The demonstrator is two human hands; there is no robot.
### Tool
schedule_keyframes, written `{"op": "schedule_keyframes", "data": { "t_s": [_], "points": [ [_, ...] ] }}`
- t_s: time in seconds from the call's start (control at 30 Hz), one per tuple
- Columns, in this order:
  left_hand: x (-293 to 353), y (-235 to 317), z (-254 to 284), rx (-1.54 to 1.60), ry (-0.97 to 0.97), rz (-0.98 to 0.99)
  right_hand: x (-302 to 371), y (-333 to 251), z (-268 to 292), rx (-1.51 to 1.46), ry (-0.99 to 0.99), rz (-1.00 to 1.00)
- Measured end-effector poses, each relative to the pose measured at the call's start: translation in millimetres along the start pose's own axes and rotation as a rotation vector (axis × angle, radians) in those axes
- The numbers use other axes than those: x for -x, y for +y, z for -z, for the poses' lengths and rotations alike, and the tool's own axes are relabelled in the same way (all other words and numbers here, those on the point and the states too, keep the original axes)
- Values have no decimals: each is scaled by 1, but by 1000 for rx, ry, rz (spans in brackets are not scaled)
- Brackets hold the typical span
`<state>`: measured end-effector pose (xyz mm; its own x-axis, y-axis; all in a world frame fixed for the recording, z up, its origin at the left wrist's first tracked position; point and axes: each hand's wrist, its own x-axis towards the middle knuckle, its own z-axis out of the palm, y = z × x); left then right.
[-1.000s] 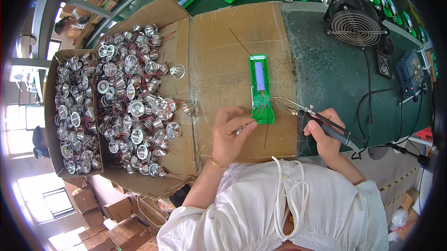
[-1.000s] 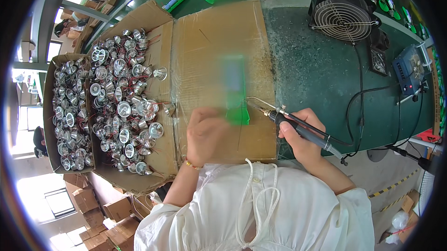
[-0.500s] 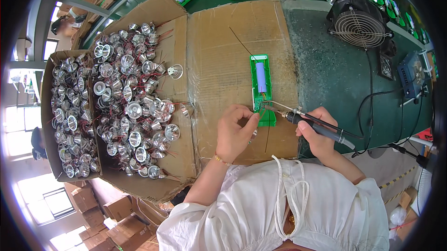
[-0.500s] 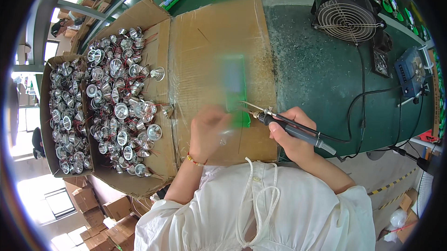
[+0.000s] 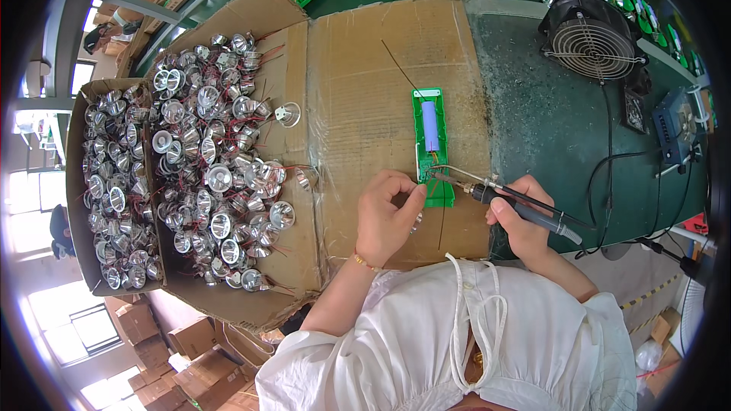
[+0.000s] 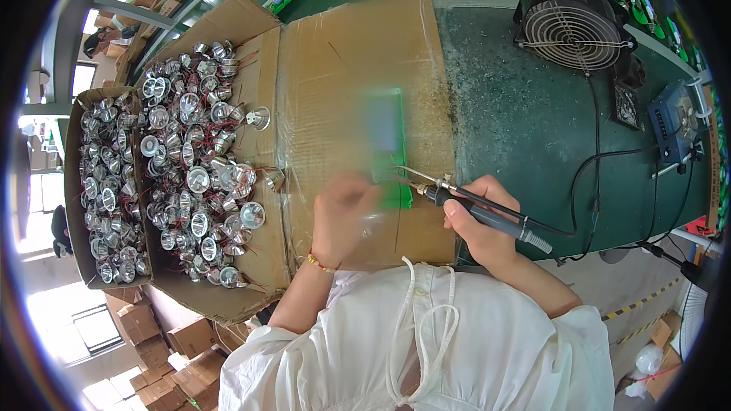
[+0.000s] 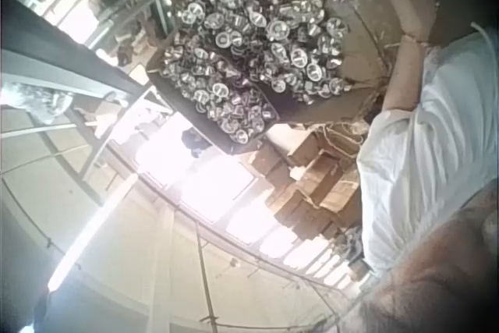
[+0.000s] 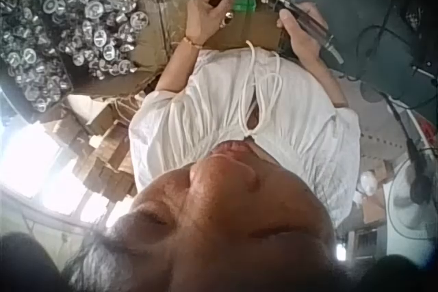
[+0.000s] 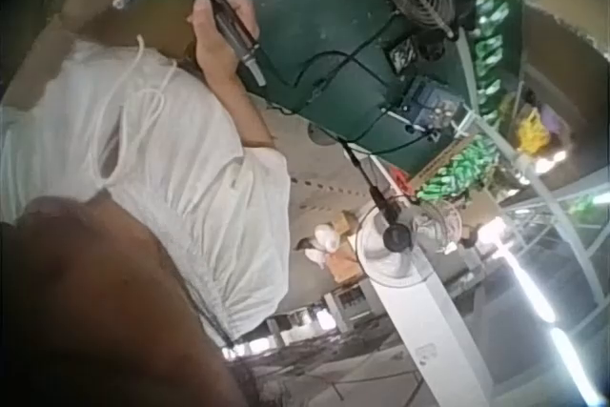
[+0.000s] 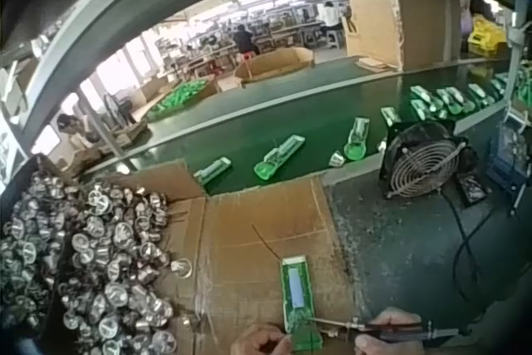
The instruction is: Soldering wires onto circuit boards for lighting components at a factory workbench.
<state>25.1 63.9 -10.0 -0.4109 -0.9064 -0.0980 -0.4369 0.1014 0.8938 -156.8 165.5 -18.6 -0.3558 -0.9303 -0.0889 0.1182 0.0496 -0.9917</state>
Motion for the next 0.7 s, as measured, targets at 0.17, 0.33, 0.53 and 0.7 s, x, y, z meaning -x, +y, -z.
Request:
{"op": "schedule_keyframes", "data": {
  "t_s": [0.17, 0.33, 0.53, 0.7],
  "points": [
    [0, -6, 1, -32, 13, -49, 1, -3, 0, -46, 40, 29],
    [-1, 0, 2, 18, -6, 13, -1, -2, 4, -67, 61, 55],
    [-3, 6, 3, 0, -16, 42, -7, 0, 13, -100, 105, 79],
    [-9, 2, 16, -105, -49, -4, -14, 2, 34, -119, 212, 131]
  ]
}}
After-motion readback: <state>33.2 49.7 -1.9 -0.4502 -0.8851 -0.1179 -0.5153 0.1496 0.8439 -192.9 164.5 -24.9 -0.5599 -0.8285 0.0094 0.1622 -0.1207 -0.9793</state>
